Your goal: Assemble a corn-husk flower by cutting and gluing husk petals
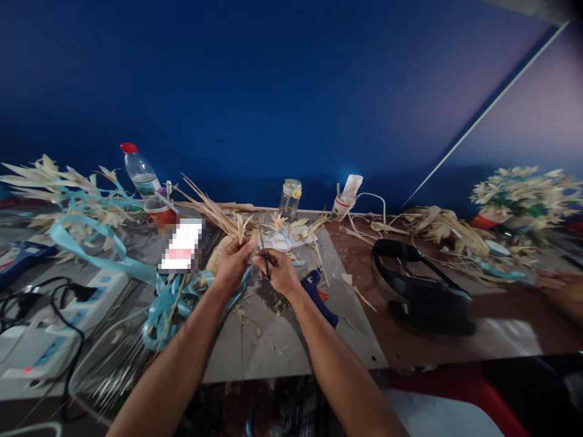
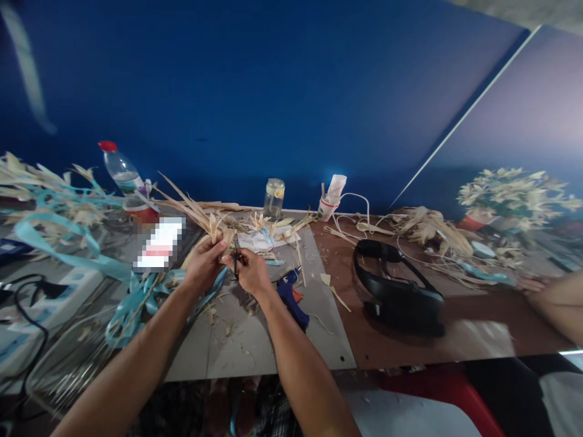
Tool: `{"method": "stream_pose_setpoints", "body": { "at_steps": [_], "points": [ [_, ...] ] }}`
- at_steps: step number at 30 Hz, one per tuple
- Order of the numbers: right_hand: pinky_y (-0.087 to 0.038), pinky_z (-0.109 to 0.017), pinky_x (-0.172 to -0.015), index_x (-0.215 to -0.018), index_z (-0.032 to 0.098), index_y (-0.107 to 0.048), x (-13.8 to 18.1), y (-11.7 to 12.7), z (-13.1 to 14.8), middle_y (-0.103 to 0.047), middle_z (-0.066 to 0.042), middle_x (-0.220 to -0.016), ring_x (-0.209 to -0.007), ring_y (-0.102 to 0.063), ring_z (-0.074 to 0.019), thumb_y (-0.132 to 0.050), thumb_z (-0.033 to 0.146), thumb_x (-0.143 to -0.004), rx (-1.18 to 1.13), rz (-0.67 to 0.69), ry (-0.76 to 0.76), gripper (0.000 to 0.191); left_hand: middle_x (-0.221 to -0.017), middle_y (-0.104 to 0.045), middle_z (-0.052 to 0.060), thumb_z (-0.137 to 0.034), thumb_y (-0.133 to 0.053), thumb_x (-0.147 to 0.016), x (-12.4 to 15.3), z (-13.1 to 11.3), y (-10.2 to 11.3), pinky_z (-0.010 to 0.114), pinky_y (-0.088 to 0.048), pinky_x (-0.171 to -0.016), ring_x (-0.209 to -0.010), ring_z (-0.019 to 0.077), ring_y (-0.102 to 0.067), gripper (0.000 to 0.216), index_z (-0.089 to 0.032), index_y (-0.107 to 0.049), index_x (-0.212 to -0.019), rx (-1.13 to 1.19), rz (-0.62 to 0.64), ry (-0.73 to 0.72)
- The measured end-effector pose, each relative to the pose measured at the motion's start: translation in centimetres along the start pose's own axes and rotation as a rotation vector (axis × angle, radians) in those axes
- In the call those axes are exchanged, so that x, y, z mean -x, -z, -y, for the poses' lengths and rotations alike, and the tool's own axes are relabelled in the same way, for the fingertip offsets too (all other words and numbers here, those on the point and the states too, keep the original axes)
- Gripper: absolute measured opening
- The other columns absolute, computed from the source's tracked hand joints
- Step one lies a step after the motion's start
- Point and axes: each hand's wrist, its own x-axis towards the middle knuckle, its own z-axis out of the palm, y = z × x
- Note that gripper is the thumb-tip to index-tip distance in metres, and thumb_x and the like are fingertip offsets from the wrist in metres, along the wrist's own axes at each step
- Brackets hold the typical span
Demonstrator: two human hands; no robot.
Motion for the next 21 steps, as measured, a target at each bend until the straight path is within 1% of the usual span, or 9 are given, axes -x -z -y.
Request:
{"method": "stream_pose_setpoints", "body": {
  "at_steps": [3, 6, 8, 13, 18, 21],
  "points": [
    [-0.03, -0.021, -0.049, -0.075, 0.014, -0.06, -0.1, 0.0, -0.1, -0.04, 0.005, -0.053, -0.052, -0.036, -0.0089, -0.056, 0.054, -0.071, 0.005, -0.005, 0.021, 0.04, -0.066, -0.057, -0.002, -0.027, -0.075, -0.059, 0.0, 0.0, 0.0, 0.019, -0.042, -0.055, -0.055, 0.0062, -0.052, 0.027, -0.014, -0.059, -0.077, 0.004, 0.015, 0.037],
    [-0.031, -0.021, -0.051, -0.074, 0.014, -0.059, -0.1, 0.1, -0.5, -0.042, 0.004, -0.056, -0.054, -0.038, -0.009, -0.055, 0.053, -0.073, 0.01, -0.025, 0.053, 0.038, -0.059, -0.055, -0.003, -0.026, -0.075, -0.059, 0.1, 0.0, 0.0, 0.019, -0.041, -0.052, -0.051, 0.0062, -0.051, 0.024, -0.015, -0.058, -0.071, -0.047, 0.072, 0.088],
    [-0.032, -0.021, -0.051, -0.076, 0.014, -0.06, -0.2, 0.1, -0.7, -0.043, 0.004, -0.056, -0.054, -0.038, -0.009, -0.055, 0.052, -0.073, 0.008, -0.045, 0.056, 0.038, -0.058, -0.054, -0.003, -0.025, -0.075, -0.059, 0.1, 0.0, 0.0, 0.019, -0.041, -0.051, -0.05, 0.0064, -0.05, 0.023, -0.015, -0.056, -0.068, -0.046, 0.073, 0.105],
    [-0.03, -0.021, -0.048, -0.079, 0.015, -0.059, -0.2, 0.1, -0.7, -0.043, 0.004, -0.052, -0.051, -0.038, -0.0087, -0.058, 0.05, -0.072, -0.013, -0.04, 0.013, 0.036, -0.062, -0.057, -0.002, -0.028, -0.075, -0.059, -0.1, -0.3, 0.1, 0.017, -0.039, -0.046, -0.049, 0.0052, -0.05, 0.025, -0.014, -0.056, -0.069, 0.021, -0.039, 0.058],
    [-0.031, -0.02, -0.048, -0.081, 0.015, -0.059, -0.2, 0.1, -0.6, -0.045, 0.004, -0.053, -0.051, -0.04, -0.0089, -0.06, 0.047, -0.07, -0.024, -0.004, -0.002, 0.034, -0.055, -0.052, -0.005, -0.027, -0.076, -0.056, -0.2, -0.8, 0.1, 0.014, -0.027, -0.036, -0.038, 0.0009, -0.035, 0.028, -0.014, -0.053, -0.067, 0.059, -0.154, 0.039],
    [-0.03, -0.02, -0.048, -0.08, 0.015, -0.059, -0.1, 0.2, -0.7, -0.043, 0.005, -0.052, -0.05, -0.038, -0.0084, -0.059, 0.045, -0.071, 0.036, 0.035, 0.017, 0.031, -0.053, -0.049, -0.007, -0.025, -0.075, -0.056, -0.3, -1.1, 0.0, 0.014, -0.026, -0.036, -0.036, 0.0, -0.03, 0.028, -0.014, -0.052, -0.067, 0.115, -0.215, 0.008]
  ]
}}
